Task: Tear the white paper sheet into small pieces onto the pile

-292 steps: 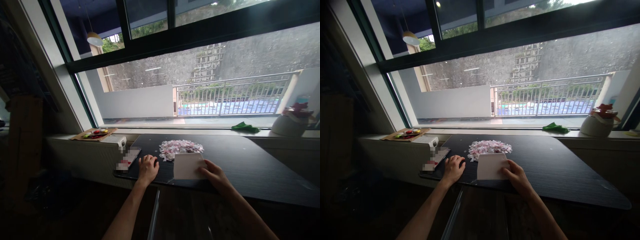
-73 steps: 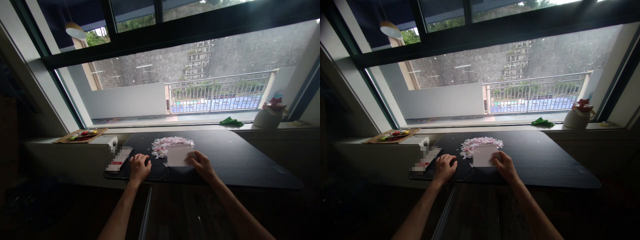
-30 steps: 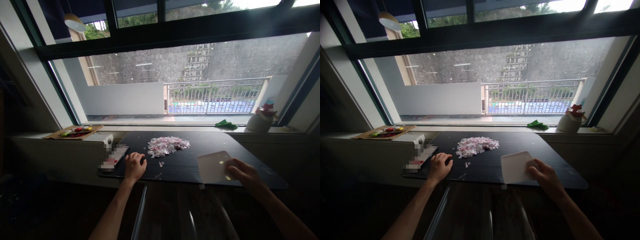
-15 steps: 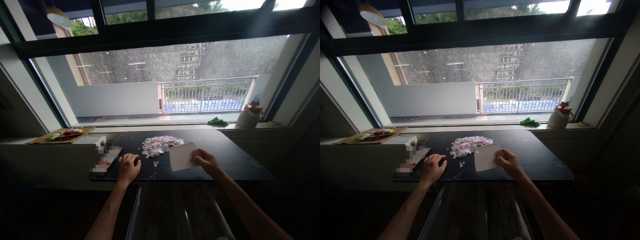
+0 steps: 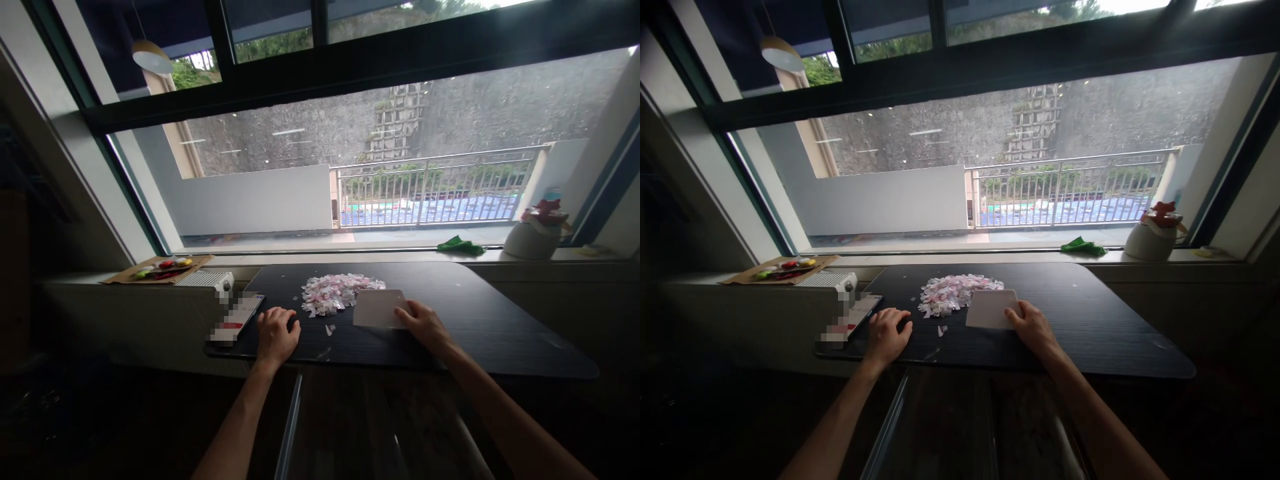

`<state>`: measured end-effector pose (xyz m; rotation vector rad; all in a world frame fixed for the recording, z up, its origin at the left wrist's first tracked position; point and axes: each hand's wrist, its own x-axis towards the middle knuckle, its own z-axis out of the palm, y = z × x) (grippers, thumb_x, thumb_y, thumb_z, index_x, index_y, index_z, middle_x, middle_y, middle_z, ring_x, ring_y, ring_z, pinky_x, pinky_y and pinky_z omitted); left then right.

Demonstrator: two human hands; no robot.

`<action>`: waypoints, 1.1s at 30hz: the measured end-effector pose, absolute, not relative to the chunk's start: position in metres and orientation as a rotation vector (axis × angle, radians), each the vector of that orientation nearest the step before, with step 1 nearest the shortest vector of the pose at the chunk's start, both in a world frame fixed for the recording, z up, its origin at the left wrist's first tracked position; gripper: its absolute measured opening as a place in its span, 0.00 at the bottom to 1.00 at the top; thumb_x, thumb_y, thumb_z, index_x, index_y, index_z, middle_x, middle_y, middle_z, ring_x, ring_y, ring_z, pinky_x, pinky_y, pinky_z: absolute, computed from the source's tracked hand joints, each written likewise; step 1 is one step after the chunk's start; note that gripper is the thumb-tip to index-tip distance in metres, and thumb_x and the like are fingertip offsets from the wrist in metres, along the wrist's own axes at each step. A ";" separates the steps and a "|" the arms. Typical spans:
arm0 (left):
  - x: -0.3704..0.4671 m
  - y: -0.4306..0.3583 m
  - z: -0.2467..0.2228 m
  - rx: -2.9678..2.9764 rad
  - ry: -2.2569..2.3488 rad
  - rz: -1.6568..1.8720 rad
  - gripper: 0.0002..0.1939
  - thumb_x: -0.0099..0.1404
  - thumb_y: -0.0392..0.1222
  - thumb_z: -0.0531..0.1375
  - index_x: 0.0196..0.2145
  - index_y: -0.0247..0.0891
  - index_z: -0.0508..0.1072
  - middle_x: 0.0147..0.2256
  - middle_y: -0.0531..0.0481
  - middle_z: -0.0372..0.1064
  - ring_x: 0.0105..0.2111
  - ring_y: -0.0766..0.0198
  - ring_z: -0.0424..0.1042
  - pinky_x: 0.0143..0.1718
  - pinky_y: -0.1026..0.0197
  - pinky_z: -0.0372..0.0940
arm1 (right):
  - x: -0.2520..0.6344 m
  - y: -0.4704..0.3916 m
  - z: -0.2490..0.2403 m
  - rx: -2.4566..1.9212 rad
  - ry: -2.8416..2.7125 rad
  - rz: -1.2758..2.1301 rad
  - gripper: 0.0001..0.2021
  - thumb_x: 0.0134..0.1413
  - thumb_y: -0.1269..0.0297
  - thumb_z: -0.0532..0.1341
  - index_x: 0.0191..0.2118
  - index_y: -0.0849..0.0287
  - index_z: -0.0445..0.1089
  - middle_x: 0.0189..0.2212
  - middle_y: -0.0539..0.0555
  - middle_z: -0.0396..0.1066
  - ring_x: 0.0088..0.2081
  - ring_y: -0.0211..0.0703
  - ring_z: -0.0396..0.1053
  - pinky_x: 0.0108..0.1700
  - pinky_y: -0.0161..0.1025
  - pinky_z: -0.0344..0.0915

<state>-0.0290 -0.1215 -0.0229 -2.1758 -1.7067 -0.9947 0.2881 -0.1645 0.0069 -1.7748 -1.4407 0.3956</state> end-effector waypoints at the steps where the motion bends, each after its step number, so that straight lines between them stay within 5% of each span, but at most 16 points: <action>1: -0.029 -0.122 -0.023 -2.173 -1.714 -0.992 0.10 0.58 0.40 0.55 0.35 0.40 0.74 0.38 0.46 0.74 0.45 0.52 0.67 0.51 0.47 0.55 | 0.295 -0.169 0.011 -1.817 -1.457 0.357 0.18 0.47 0.52 0.56 0.38 0.61 0.72 0.31 0.56 0.75 0.32 0.47 0.71 0.32 0.39 0.62; 5: -0.029 -0.121 -0.023 -2.157 -1.736 -0.988 0.10 0.58 0.40 0.55 0.35 0.40 0.75 0.39 0.45 0.74 0.46 0.52 0.67 0.52 0.47 0.55 | 0.316 -0.216 0.018 -1.911 -1.542 0.263 0.19 0.48 0.53 0.56 0.42 0.57 0.72 0.32 0.54 0.76 0.32 0.46 0.72 0.32 0.39 0.62; 9: -0.029 -0.121 -0.023 -2.161 -1.726 -0.968 0.11 0.58 0.41 0.55 0.35 0.40 0.75 0.40 0.44 0.74 0.47 0.51 0.66 0.52 0.46 0.54 | 0.311 -0.289 0.014 -1.768 -1.772 0.634 0.12 0.48 0.56 0.57 0.30 0.56 0.75 0.23 0.50 0.73 0.26 0.42 0.68 0.28 0.36 0.61; 13: -0.029 -0.122 -0.022 -2.165 -1.707 -0.963 0.11 0.58 0.41 0.54 0.35 0.40 0.74 0.39 0.45 0.74 0.46 0.51 0.67 0.51 0.46 0.55 | 0.293 -0.331 0.010 -1.582 -2.134 0.764 0.08 0.42 0.70 0.59 0.29 0.55 0.74 0.30 0.51 0.72 0.32 0.41 0.68 0.35 0.35 0.62; 19: -0.031 -0.121 -0.023 -2.162 -1.699 -0.953 0.11 0.58 0.42 0.54 0.35 0.40 0.75 0.39 0.44 0.74 0.46 0.50 0.67 0.51 0.46 0.56 | 0.283 -0.324 -0.002 -1.529 -2.454 0.744 0.12 0.38 0.73 0.63 0.32 0.52 0.75 0.35 0.51 0.73 0.39 0.46 0.68 0.44 0.42 0.61; 27: -0.030 -0.121 -0.022 -2.163 -1.712 -0.961 0.11 0.57 0.42 0.54 0.35 0.40 0.75 0.39 0.44 0.74 0.46 0.50 0.67 0.51 0.46 0.55 | 0.279 -0.318 -0.027 -1.520 -2.586 0.757 0.08 0.38 0.76 0.61 0.23 0.55 0.74 0.29 0.49 0.74 0.34 0.42 0.70 0.40 0.38 0.61; 33: -0.030 -0.122 -0.021 -2.170 -1.706 -0.957 0.11 0.57 0.42 0.54 0.35 0.41 0.75 0.38 0.45 0.74 0.44 0.50 0.68 0.50 0.46 0.56 | 0.286 -0.309 -0.019 -1.538 -2.451 0.604 0.10 0.44 0.78 0.55 0.27 0.58 0.71 0.28 0.51 0.72 0.33 0.39 0.69 0.34 0.33 0.59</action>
